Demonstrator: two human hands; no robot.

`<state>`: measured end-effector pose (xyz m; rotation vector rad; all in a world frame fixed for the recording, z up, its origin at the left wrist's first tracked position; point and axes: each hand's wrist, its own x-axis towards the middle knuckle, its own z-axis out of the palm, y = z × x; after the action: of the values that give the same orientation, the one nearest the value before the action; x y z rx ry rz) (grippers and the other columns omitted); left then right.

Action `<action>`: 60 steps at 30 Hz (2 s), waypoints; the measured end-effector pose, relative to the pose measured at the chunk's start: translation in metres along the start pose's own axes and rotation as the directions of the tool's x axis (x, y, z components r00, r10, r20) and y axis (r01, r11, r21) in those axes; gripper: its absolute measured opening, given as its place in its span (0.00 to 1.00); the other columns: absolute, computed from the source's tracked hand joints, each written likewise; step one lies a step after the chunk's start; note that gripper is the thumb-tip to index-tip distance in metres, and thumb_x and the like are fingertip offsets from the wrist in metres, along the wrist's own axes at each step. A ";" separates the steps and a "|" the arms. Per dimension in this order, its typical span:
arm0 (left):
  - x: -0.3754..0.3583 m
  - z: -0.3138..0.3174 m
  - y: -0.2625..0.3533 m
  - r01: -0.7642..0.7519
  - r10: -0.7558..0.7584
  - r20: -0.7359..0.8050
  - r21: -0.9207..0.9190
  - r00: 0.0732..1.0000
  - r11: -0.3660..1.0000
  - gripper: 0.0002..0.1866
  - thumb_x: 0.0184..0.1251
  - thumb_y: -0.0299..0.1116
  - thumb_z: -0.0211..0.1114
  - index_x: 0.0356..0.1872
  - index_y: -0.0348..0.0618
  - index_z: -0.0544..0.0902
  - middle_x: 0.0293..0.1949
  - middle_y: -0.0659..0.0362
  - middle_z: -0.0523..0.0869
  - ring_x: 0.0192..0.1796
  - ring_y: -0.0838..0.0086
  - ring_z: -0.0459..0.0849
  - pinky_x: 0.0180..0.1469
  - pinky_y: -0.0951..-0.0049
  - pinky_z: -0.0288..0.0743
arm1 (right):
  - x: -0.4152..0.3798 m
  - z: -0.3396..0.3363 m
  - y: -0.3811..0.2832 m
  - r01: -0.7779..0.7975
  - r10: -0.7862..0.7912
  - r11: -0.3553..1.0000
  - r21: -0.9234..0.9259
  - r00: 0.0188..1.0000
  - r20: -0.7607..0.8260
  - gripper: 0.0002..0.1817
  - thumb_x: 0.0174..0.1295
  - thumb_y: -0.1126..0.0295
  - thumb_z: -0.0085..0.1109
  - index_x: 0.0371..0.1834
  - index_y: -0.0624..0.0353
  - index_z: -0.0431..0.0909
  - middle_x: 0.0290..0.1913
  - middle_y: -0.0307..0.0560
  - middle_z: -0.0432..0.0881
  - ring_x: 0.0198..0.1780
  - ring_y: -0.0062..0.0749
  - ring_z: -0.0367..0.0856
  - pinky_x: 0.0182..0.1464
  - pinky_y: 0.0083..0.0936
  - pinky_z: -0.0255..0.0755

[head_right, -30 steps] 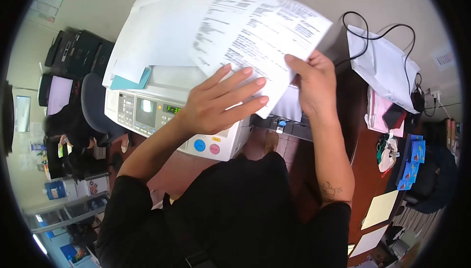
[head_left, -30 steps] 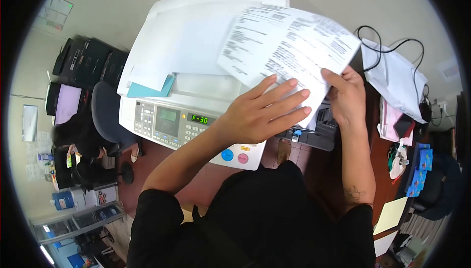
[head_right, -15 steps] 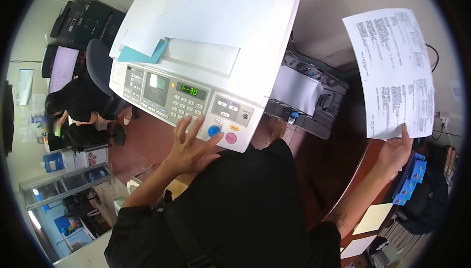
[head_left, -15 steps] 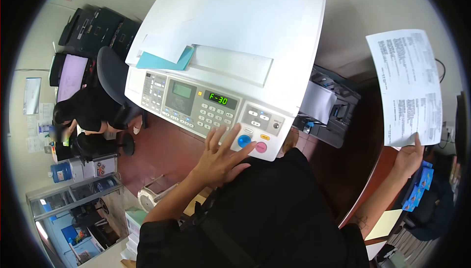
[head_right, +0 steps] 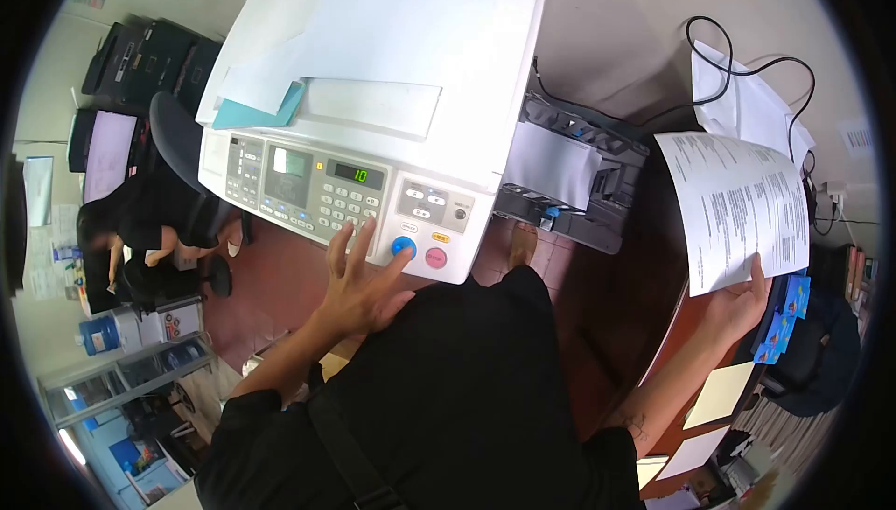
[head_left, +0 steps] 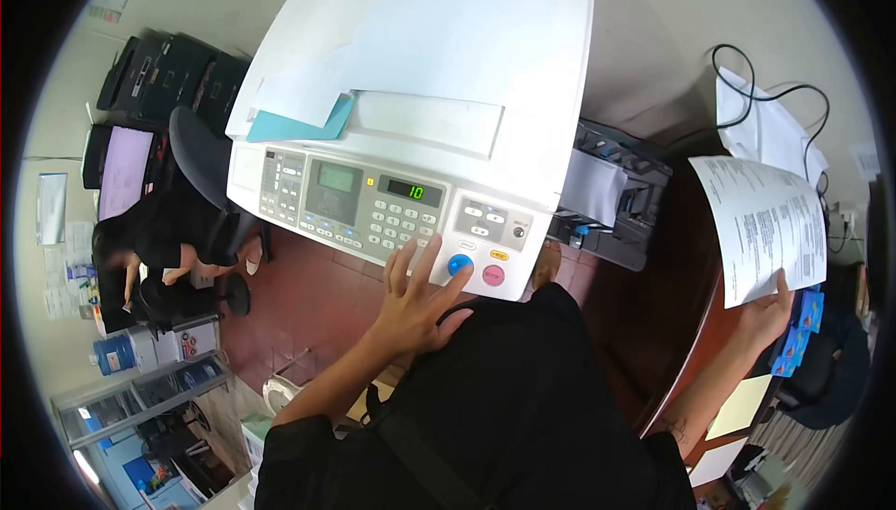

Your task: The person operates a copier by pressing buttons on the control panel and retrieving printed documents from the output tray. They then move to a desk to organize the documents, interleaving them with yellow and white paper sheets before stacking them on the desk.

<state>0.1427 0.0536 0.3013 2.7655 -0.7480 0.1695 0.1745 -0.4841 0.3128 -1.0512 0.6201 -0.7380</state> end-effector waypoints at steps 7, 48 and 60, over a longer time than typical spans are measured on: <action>-0.013 0.002 -0.002 0.010 -0.015 0.075 0.070 0.997 0.997 0.28 0.60 0.49 0.69 0.62 0.56 0.80 0.75 0.39 0.54 0.74 0.38 0.48 0.71 0.40 0.49 | 0.001 -0.010 0.003 -0.035 0.036 0.999 -0.033 0.999 0.040 0.25 0.67 0.77 0.53 0.67 0.72 0.65 0.62 0.58 0.76 0.60 0.42 0.78 0.61 0.37 0.73; 0.277 0.224 0.140 0.613 -0.327 0.523 -0.608 0.787 0.504 0.08 0.62 0.32 0.67 0.31 0.38 0.82 0.26 0.51 0.85 0.28 0.65 0.84 0.34 0.64 0.76 | 0.188 0.039 0.235 0.071 -0.069 0.997 -0.027 0.995 0.066 0.13 0.68 0.81 0.54 0.53 0.74 0.76 0.51 0.55 0.83 0.49 0.35 0.83 0.55 0.30 0.75; 0.298 0.563 -0.003 0.911 -0.878 0.288 0.040 0.382 0.410 0.46 0.44 0.41 0.83 0.64 0.38 0.67 0.61 0.45 0.72 0.64 0.48 0.71 0.62 0.50 0.73 | 0.211 0.004 0.280 -0.024 0.027 0.999 -0.037 0.996 0.085 0.14 0.68 0.76 0.59 0.52 0.75 0.75 0.50 0.58 0.82 0.47 0.33 0.83 0.54 0.27 0.78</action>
<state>0.4242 -0.2492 -0.1840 2.6444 0.7943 -0.4768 0.3723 -0.5622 0.0340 -1.1001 0.5743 -0.6580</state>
